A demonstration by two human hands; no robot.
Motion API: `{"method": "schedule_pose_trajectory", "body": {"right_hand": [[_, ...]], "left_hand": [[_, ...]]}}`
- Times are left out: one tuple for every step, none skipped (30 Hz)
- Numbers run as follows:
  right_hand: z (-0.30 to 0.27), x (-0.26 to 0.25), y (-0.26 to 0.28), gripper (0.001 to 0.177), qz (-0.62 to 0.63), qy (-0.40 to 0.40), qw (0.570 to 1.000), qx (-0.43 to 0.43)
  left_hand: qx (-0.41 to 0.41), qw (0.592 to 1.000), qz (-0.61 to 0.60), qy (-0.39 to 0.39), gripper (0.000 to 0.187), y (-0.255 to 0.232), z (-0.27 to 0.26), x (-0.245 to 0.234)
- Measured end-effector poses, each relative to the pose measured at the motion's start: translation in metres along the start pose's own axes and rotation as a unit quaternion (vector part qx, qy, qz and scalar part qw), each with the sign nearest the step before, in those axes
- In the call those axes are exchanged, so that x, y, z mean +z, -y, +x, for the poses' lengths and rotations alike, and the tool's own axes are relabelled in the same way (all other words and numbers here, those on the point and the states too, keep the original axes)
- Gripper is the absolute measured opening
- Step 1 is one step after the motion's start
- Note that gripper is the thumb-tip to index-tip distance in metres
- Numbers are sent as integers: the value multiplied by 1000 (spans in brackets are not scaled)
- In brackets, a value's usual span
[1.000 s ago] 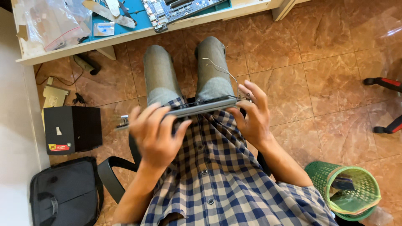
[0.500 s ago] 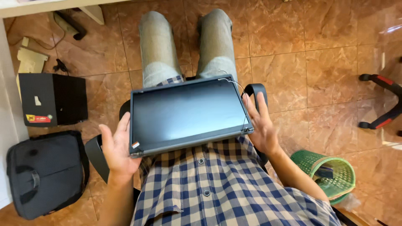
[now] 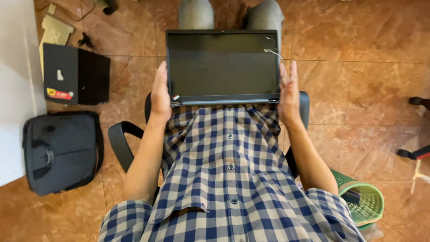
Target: The person sits in a chair and works on a laptop screen assembly resting on their lap. They use their hands to pry and detach the screen bezel from the display panel, then use a screwdriver to remove screws from the back of the assembly.
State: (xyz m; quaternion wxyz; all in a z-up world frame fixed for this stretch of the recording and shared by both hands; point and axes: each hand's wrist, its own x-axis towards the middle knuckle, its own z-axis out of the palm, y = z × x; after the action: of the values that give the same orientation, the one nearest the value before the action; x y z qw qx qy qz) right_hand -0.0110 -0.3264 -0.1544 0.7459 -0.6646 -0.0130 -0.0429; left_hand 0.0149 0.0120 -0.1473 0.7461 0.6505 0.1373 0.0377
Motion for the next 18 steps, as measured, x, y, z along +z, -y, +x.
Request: {"method": "schedule_pose_trajectory", "body": {"right_hand": [[-1, -1, 9, 68, 3, 5, 1000, 4], [-2, -2, 19, 62, -141, -33, 989, -18], [-3, -3, 29, 56, -282, -69, 956, -42], [-5, 3, 32, 56, -280, -63, 957, -42], [-8, 8, 36, 42, -413, -102, 876, -226], [-9, 14, 39, 34, -520, -134, 743, -400], [-8, 30, 49, 34, -517, -131, 744, -403], [-11, 47, 58, 20, -523, -6, 762, -381], [-15, 63, 68, 15, -519, 121, 767, -357], [-13, 69, 59, 15, -518, 118, 768, -359], [-10, 76, 51, 14, -530, 134, 759, -354], [-5, 81, 44, 16, -542, 152, 749, -350], [-1, 81, 41, 16, -541, 151, 747, -354], [0, 81, 40, 21, -552, 161, 741, -346], [1, 81, 38, 25, -563, 170, 735, -337], [3, 82, 38, 25, -563, 169, 735, -339], [5, 83, 38, 26, -562, 181, 736, -330], [3, 82, 39, 28, -563, 195, 738, -318]], "left_hand": [[-2, 1000, 3, -7, 41, -5, 0, -2], [-12, 991, 132, -8, 41, -9, 1, -4], [-23, 965, 260, -7, 44, -13, 1, -6], [-24, 965, 260, -13, 44, -15, 0, -10], [-10, 954, 300, -12, 42, -17, 0, -13], [6, 941, 339, -10, 40, -20, 1, -16], [6, 941, 339, -16, 40, -19, 4, -19], [83, 912, 403, -11, 26, -18, 6, -23], [158, 873, 462, -5, 14, -18, 7, -26], [161, 871, 463, -5, 14, -19, 6, -25], [168, 851, 496, -23, 14, -20, 5, -23], [175, 831, 526, -42, 14, -20, 5, -19], [178, 831, 525, -46, 14, -23, 4, -16], [182, 834, 516, -62, 13, -26, 0, -13], [186, 837, 508, -79, 12, -29, -3, -11], [188, 837, 507, -80, 12, -29, -2, -11], [190, 848, 489, -81, 12, -29, -1, -12], [189, 859, 469, -81, 12, -27, -3, -12]]}}
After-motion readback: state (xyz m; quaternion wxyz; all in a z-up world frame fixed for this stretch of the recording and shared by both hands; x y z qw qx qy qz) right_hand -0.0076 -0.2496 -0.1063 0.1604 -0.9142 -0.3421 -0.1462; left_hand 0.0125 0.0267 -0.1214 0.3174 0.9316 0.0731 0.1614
